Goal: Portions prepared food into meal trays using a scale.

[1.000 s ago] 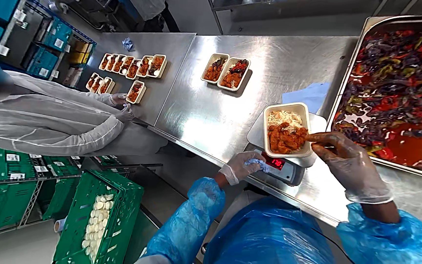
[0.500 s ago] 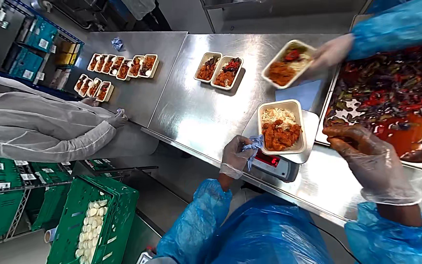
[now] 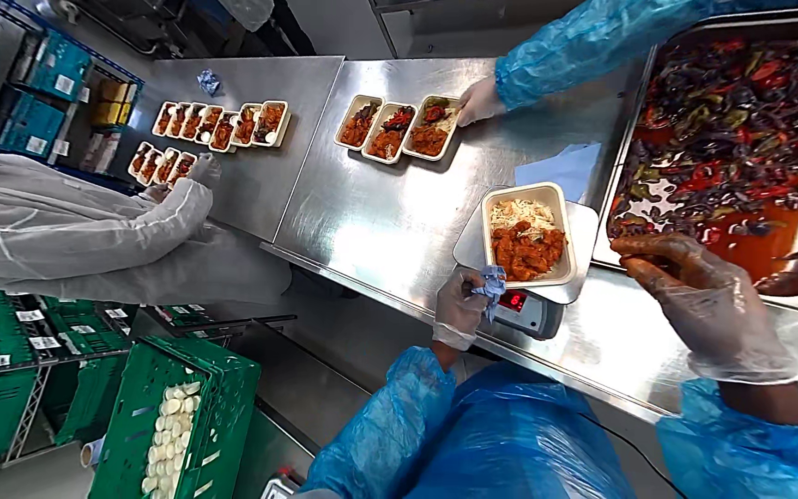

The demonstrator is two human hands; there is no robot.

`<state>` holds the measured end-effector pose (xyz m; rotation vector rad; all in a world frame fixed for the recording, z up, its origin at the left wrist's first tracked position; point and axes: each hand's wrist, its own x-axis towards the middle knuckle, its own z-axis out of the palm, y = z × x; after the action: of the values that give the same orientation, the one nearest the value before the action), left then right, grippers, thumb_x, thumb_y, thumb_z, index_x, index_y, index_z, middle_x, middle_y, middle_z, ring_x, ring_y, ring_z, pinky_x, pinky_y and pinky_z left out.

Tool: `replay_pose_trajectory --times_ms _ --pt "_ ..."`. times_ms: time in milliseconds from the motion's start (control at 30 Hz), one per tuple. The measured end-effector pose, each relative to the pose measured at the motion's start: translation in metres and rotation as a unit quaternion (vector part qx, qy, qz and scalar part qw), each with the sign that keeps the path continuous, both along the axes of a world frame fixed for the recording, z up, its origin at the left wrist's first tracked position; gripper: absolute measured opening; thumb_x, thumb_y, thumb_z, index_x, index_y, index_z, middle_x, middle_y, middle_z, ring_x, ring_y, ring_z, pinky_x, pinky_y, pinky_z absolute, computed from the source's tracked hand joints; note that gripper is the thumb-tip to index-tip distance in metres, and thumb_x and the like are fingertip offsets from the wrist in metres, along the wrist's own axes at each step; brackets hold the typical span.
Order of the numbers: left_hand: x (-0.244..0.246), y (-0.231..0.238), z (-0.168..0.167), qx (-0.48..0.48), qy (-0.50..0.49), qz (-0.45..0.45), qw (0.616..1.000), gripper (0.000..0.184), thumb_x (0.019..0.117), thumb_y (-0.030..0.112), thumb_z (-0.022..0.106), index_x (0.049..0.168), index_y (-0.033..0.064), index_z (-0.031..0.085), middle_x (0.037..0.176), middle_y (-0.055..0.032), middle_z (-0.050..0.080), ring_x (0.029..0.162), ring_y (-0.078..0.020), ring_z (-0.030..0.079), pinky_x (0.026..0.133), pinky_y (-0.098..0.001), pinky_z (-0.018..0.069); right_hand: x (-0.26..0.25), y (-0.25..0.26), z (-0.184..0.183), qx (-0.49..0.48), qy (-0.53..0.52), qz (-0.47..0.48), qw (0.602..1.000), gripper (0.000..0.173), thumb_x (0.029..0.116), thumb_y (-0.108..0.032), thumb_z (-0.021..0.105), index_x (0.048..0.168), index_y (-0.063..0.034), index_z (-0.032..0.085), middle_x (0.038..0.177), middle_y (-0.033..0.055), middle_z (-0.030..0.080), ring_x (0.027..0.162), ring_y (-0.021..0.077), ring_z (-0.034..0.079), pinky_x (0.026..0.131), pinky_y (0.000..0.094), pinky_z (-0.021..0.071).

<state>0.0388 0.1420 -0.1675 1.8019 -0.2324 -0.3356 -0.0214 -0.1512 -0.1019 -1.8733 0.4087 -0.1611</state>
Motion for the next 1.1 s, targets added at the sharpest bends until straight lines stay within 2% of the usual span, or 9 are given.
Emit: replay_pose_trajectory --times_ms 133,200,267,333,400,533,667,833,1100 --pt "-0.025 -0.002 0.008 -0.002 0.052 0.029 0.998 0.026 0.084 -0.005 0.074 0.108 0.0041 0.069 0.11 -0.0084 0.07 0.091 -0.0181 0.069 0.077 -0.0371 0.0624 -0.007 -0.005 0.0 -0.016 -0.004 0.011 1.0 0.024 0.1015 -0.017 0.061 0.124 -0.0147 0.07 0.125 0.002 0.068 0.104 0.0119 0.068 0.091 0.0332 0.0581" --pt "-0.022 0.001 0.026 -0.043 0.02 0.027 0.999 0.028 0.0799 -0.009 0.074 0.105 0.0021 0.069 0.109 -0.0085 0.07 0.093 -0.017 0.07 0.079 -0.0348 0.0624 -0.008 -0.007 0.003 0.0 -0.013 -0.004 1.0 0.024 0.1007 -0.015 0.062 0.123 -0.0138 0.071 0.125 0.0025 0.068 0.104 0.0116 0.068 0.091 0.0323 0.0574" --pt "-0.008 -0.004 0.053 -0.054 -0.025 -0.014 0.998 0.027 0.0859 -0.004 0.072 0.111 0.0054 0.066 0.11 -0.0079 0.069 0.093 -0.0172 0.068 0.077 -0.0345 0.0612 -0.007 -0.011 0.003 0.018 -0.029 -0.018 0.999 0.023 0.0987 -0.013 0.064 0.12 -0.0117 0.071 0.124 0.0037 0.068 0.106 0.0124 0.067 0.094 0.0329 0.0573" --pt "0.017 -0.026 0.08 -0.017 -0.066 -0.045 0.997 0.023 0.0931 0.005 0.07 0.116 0.0066 0.065 0.11 -0.008 0.069 0.092 -0.0186 0.068 0.077 -0.0352 0.0606 -0.01 -0.015 0.001 0.014 -0.034 -0.016 0.999 0.024 0.0989 -0.013 0.063 0.121 -0.0121 0.071 0.126 0.0041 0.067 0.106 0.0128 0.067 0.094 0.0339 0.0567" --pt "0.051 -0.072 0.093 0.001 -0.082 -0.038 0.996 0.021 0.0868 0.003 0.073 0.107 0.002 0.067 0.105 -0.0102 0.07 0.089 -0.0195 0.069 0.077 -0.037 0.0615 -0.018 -0.018 0.001 -0.006 -0.03 -0.014 0.999 0.025 0.1006 -0.015 0.062 0.124 -0.0145 0.07 0.126 0.0032 0.067 0.104 0.0121 0.067 0.091 0.0336 0.0573" --pt "0.101 -0.145 0.068 0.002 -0.15 -0.113 0.982 0.019 0.0844 -0.003 0.074 0.102 -0.0008 0.068 0.101 -0.0122 0.071 0.089 -0.019 0.071 0.077 -0.0368 0.0629 -0.03 -0.021 0.003 -0.004 -0.034 -0.027 0.999 0.026 0.1012 -0.015 0.06 0.125 -0.0146 0.069 0.129 0.0024 0.067 0.106 0.0122 0.068 0.091 0.032 0.0579" --pt "0.118 -0.178 0.043 0.058 -0.162 -0.181 0.968 0.018 0.0845 -0.005 0.073 0.101 -0.0005 0.068 0.103 -0.0133 0.07 0.093 -0.0205 0.069 0.084 -0.0392 0.0604 -0.037 -0.021 0.004 -0.006 -0.032 -0.05 0.998 0.024 0.1012 -0.015 0.061 0.123 -0.014 0.071 0.129 0.0026 0.067 0.105 0.0128 0.067 0.087 0.0319 0.0578" --pt "0.125 -0.181 0.027 0.159 -0.176 -0.271 0.933 0.019 0.0835 -0.006 0.071 0.101 0.001 0.068 0.104 -0.0138 0.07 0.097 -0.0251 0.068 0.088 -0.046 0.0575 -0.034 -0.024 -0.001 0.036 -0.048 -0.075 0.995 0.021 0.0991 -0.013 0.063 0.119 -0.012 0.072 0.125 0.0019 0.068 0.106 0.012 0.067 0.09 0.031 0.0573" --pt "0.124 -0.165 0.027 0.174 -0.139 -0.286 0.932 0.023 0.0843 -0.003 0.073 0.106 0.0019 0.066 0.108 -0.0137 0.069 0.097 -0.0239 0.07 0.088 -0.0449 0.0606 -0.029 -0.03 -0.005 0.029 -0.052 -0.072 0.996 0.022 0.0986 -0.01 0.064 0.119 -0.012 0.071 0.123 0.0034 0.068 0.103 0.0114 0.067 0.091 0.0306 0.0575"
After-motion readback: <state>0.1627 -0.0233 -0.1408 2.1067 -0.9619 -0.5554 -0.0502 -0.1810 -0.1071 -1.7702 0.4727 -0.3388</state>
